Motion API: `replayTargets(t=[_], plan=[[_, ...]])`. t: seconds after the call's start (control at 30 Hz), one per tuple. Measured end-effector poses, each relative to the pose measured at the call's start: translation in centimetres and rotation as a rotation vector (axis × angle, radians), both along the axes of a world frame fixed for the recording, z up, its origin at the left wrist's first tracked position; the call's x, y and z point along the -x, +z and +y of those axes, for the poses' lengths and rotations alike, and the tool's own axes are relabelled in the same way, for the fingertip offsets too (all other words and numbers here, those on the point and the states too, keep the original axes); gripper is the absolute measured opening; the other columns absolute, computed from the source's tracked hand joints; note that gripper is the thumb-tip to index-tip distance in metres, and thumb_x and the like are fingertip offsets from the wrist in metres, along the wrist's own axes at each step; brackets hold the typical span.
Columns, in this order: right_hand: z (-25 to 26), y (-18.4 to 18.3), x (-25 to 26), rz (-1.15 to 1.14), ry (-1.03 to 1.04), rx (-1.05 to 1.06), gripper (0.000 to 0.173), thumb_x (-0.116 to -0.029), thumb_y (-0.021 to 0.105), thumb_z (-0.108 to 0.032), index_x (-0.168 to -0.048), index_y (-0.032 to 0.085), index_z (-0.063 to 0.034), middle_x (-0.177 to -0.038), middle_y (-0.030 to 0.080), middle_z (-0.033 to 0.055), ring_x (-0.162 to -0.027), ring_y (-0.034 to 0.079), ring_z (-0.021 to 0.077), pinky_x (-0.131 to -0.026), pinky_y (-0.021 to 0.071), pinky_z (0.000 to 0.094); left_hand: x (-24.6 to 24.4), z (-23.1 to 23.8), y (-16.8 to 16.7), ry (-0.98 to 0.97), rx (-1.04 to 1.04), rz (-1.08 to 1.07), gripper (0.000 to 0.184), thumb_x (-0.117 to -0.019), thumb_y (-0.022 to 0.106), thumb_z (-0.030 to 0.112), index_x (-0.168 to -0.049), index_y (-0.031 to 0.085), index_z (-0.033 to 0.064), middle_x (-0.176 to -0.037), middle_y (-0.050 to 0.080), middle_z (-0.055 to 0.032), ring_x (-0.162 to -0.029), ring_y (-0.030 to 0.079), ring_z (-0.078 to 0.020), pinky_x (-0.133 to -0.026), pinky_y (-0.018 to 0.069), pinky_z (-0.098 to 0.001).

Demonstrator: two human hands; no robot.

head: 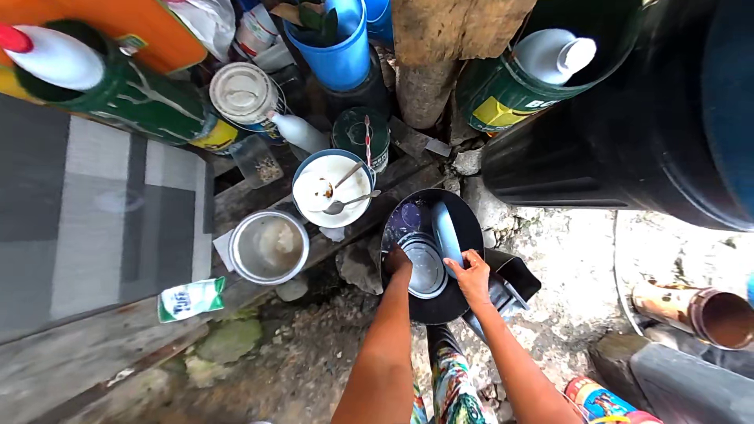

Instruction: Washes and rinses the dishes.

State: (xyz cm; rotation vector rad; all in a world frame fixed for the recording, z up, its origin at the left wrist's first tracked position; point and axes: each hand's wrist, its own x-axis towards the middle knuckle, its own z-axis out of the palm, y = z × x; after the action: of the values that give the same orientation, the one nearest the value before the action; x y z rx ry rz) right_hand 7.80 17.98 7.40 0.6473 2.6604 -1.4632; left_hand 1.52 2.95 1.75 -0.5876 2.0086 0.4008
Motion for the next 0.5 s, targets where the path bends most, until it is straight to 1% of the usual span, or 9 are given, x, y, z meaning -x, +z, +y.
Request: replayTargets(t=[0.07,0.17,0.23,0.27,0.3,0.33,0.4,0.47,0.5], plan=[[-0.1,-0.2,0.3,0.019,0.026,-0.025,0.027,-0.0824,0.082,-0.017,-0.086,0.07,0.0069,-0.085,0.068,0.0161,-0.075,0.064,0.0193,-0.072,0.0541,0.0337,0.7,-0.2,1.0,-0.064,-0.046,-0.036,0.076,-0.0916,0.069,0.016,-0.156,0.032,-0.0009,-0.144,0.054,-0.0286,-0.133,0.054,-0.0438,-0.106,0.0472,-0.0579],[-0.6,-0.8,1.1,0.039,0.066,-0.018,0.027,-0.0854,0.08,-0.017,-0.094,0.073,0.0079,-0.093,0.072,0.0199,-0.084,0.069,0.0252,-0.081,0.0568,0.0394,1.0,0.0,2.9,-0.145,-0.091,-0.015,0.069,-0.0926,0.067,0.013,-0.153,0.037,-0.0028,-0.14,0.055,-0.0305,-0.131,0.055,-0.0453,-0.106,0.0462,-0.0601],[-1.0,-1.3,1.8,0.034,0.063,0.0,0.025,-0.0865,0.079,-0.015,-0.096,0.074,0.0075,-0.095,0.072,0.0203,-0.088,0.07,0.0264,-0.084,0.0572,0.0404,0.1,0.7,4.4,-0.131,-0.107,0.073,0.065,-0.0927,0.066,0.008,-0.151,0.04,-0.0044,-0.136,0.058,-0.0326,-0.128,0.057,-0.0473,-0.105,0.0463,-0.0607],[-1.0,-1.4,2.2,0.019,0.045,0.019,0.024,-0.087,0.079,-0.014,-0.096,0.074,0.0076,-0.095,0.071,0.0202,-0.088,0.069,0.0262,-0.085,0.0564,0.0403,-0.5,1.0,5.0,-0.111,-0.109,0.122,0.063,-0.0923,0.065,0.006,-0.15,0.041,-0.0039,-0.133,0.059,-0.0325,-0.125,0.059,-0.0474,-0.103,0.0482,-0.0601],[-1.1,-1.4,2.6,0.005,0.024,0.035,0.023,-0.087,0.079,-0.013,-0.095,0.074,0.007,-0.094,0.071,0.0191,-0.088,0.068,0.0246,-0.085,0.0558,0.0387,-1.0,1.4,5.6,-0.082,-0.109,0.142,0.065,-0.092,0.065,0.005,-0.151,0.04,-0.0025,-0.134,0.059,-0.0324,-0.123,0.061,-0.0474,-0.102,0.0499,-0.0596],[-1.1,-1.4,2.9,-0.009,0.009,0.051,0.022,-0.087,0.079,-0.013,-0.095,0.074,0.0069,-0.094,0.071,0.0184,-0.088,0.068,0.0236,-0.084,0.0556,0.0376,-1.4,1.7,6.1,-0.051,-0.108,0.145,0.067,-0.0916,0.064,0.003,-0.154,0.039,-0.0005,-0.137,0.057,-0.0323,-0.121,0.062,-0.0472,-0.1,0.0513,-0.0589],[-1.2,-1.4,3.3,-0.036,-0.003,0.076,0.021,-0.0871,0.08,-0.013,-0.093,0.073,0.007,-0.094,0.07,0.0178,-0.087,0.067,0.0223,-0.083,0.0549,0.0367,-2.1,2.4,7.1,0.009,-0.121,0.136,0.068,-0.0942,0.062,0.006,-0.157,0.036,0.0044,-0.151,0.044,-0.0316,-0.12,0.062,-0.0469,-0.099,0.0528,-0.0565],[-1.4,-1.4,3.5,-0.066,0.004,0.109,0.021,-0.0869,0.08,-0.013,-0.092,0.072,0.0066,-0.094,0.07,0.0171,-0.087,0.067,0.0216,-0.084,0.0548,0.0372,-2.9,3.1,7.5,0.091,-0.186,0.152,0.062,-0.1033,0.056,0.021,-0.16,0.033,0.0103,-0.161,0.028,-0.0319,-0.123,0.059,-0.0484,-0.101,0.0517,-0.0557],[-1.6,-1.5,3.5,-0.079,0.014,0.12,0.021,-0.0868,0.08,-0.012,-0.091,0.072,0.0065,-0.094,0.07,0.0167,-0.088,0.066,0.0213,-0.084,0.0546,0.0374,-3.5,3.5,7.3,0.143,-0.225,0.175,0.063,-0.1044,0.056,0.028,-0.161,0.033,0.0138,-0.165,0.019,-0.0321,-0.125,0.057,-0.0498,-0.101,0.051,-0.0559]])
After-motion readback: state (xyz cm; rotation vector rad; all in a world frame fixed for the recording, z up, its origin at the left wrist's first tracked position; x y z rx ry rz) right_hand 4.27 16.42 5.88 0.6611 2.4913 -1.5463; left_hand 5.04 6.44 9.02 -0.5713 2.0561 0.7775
